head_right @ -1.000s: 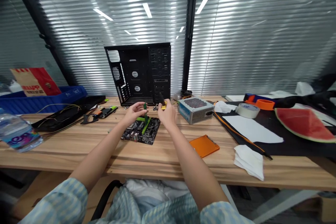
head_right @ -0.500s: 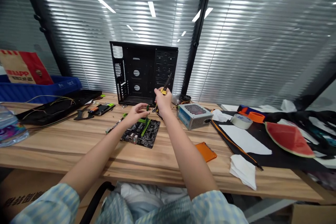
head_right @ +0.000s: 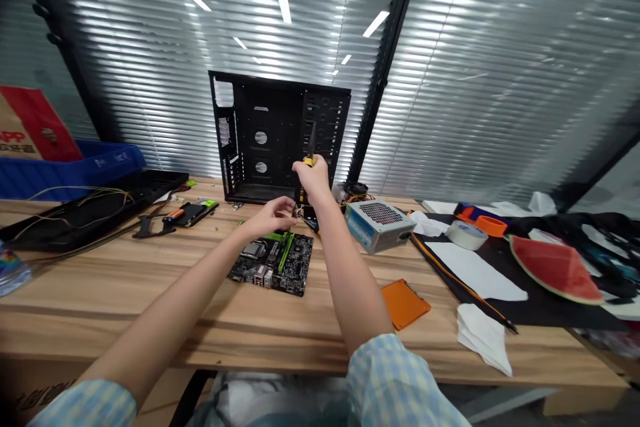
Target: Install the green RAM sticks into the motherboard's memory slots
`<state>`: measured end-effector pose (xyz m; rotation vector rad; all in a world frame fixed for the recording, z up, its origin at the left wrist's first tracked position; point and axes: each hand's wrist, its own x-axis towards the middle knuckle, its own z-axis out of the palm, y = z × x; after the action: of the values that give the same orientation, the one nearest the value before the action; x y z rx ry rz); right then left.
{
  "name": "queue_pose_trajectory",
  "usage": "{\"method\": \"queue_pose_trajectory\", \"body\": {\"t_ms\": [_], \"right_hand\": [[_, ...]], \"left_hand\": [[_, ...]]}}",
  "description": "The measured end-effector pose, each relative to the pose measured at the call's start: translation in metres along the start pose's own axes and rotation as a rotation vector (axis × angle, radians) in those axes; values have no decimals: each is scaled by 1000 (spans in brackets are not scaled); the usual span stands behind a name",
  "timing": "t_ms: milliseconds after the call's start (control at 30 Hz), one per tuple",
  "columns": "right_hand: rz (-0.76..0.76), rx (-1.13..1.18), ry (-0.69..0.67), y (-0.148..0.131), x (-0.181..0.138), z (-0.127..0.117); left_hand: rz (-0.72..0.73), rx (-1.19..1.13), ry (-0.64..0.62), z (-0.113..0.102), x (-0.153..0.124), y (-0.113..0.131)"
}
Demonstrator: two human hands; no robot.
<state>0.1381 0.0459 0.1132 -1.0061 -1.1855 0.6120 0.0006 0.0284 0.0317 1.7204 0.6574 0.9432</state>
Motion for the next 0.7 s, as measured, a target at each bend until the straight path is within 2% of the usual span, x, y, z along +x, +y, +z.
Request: {"method": "queue_pose_trajectory", "body": {"t_ms": [133, 267, 367, 533, 700], "right_hand": [[-19, 46, 68, 2, -5, -4], [-23, 206, 155, 1, -7, -2], [-23, 274, 159, 2, -8, 2], [-99, 192, 115, 1, -12, 8], [-210, 56, 163, -3, -6, 12]], "left_hand": [[28, 33, -90, -3, 6, 3], [58, 84, -169, -10, 11, 7], [99, 167, -228, -17, 16, 10], [126, 165, -267, -23, 16, 10], [107, 209, -271, -20, 13, 14]]}}
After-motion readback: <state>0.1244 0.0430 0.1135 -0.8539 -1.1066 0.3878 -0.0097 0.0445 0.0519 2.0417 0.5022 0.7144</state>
